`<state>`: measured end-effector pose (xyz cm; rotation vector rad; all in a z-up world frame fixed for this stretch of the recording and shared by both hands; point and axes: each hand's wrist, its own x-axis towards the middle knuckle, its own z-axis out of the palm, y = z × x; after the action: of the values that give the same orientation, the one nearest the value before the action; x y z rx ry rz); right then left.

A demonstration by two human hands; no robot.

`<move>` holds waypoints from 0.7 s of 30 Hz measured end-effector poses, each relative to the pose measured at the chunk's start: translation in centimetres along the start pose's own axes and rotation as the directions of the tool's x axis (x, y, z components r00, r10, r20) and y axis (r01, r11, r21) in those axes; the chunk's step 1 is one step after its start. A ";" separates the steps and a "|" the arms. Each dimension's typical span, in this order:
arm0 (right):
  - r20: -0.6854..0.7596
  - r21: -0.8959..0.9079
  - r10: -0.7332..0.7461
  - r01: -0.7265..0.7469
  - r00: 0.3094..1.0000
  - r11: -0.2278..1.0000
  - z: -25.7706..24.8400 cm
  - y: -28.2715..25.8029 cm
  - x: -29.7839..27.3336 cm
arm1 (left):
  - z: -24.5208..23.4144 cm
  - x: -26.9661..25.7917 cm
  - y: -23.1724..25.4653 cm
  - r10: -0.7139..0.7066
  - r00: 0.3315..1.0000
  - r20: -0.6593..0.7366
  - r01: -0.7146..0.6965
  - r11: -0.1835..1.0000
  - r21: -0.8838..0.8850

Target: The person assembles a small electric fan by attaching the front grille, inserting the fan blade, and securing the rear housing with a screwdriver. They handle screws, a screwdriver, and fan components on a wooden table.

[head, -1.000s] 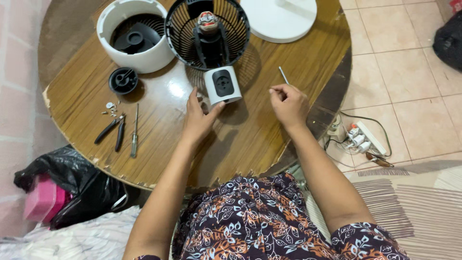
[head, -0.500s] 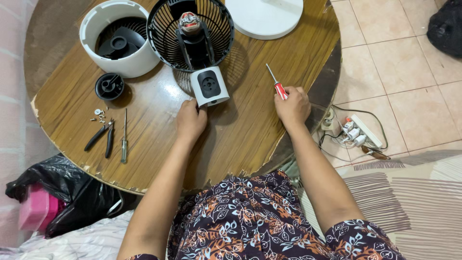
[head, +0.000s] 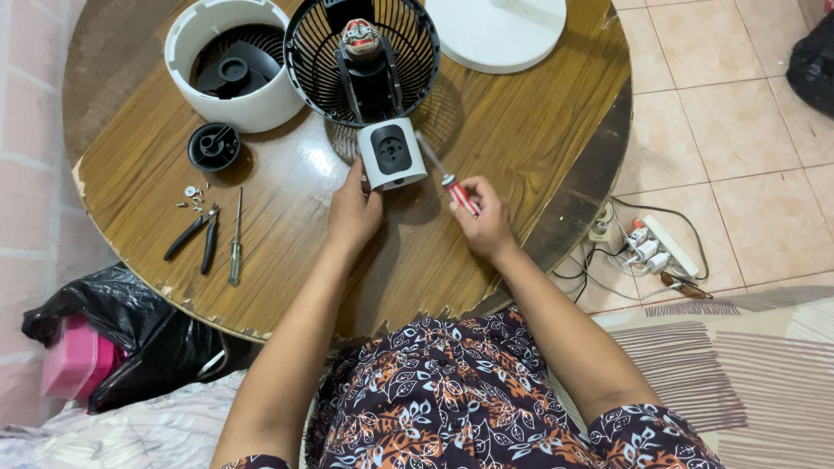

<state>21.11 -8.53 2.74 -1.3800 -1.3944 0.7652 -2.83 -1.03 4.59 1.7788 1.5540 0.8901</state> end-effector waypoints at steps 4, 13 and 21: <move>0.125 -0.016 -0.016 0.018 0.992 1.000 0.1 -0.5 -0.4 | 0.0 0.2 -0.1 0.005 1.000 -0.008 -0.006 1.000 -0.021; 0.209 -0.146 0.000 0.032 0.978 0.989 -0.1 -2.3 -0.8 | -1.9 1.4 3.7 -0.012 0.998 0.054 0.026 0.958 -0.285; 0.191 -0.169 0.107 -0.075 0.976 0.983 1.8 -3.0 -0.4 | -0.7 2.2 3.5 -0.070 0.992 0.101 0.114 0.836 -0.536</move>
<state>18.38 -8.99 4.92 -1.5346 -1.5866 0.8871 -1.15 0.77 7.96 1.2996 1.1689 1.0709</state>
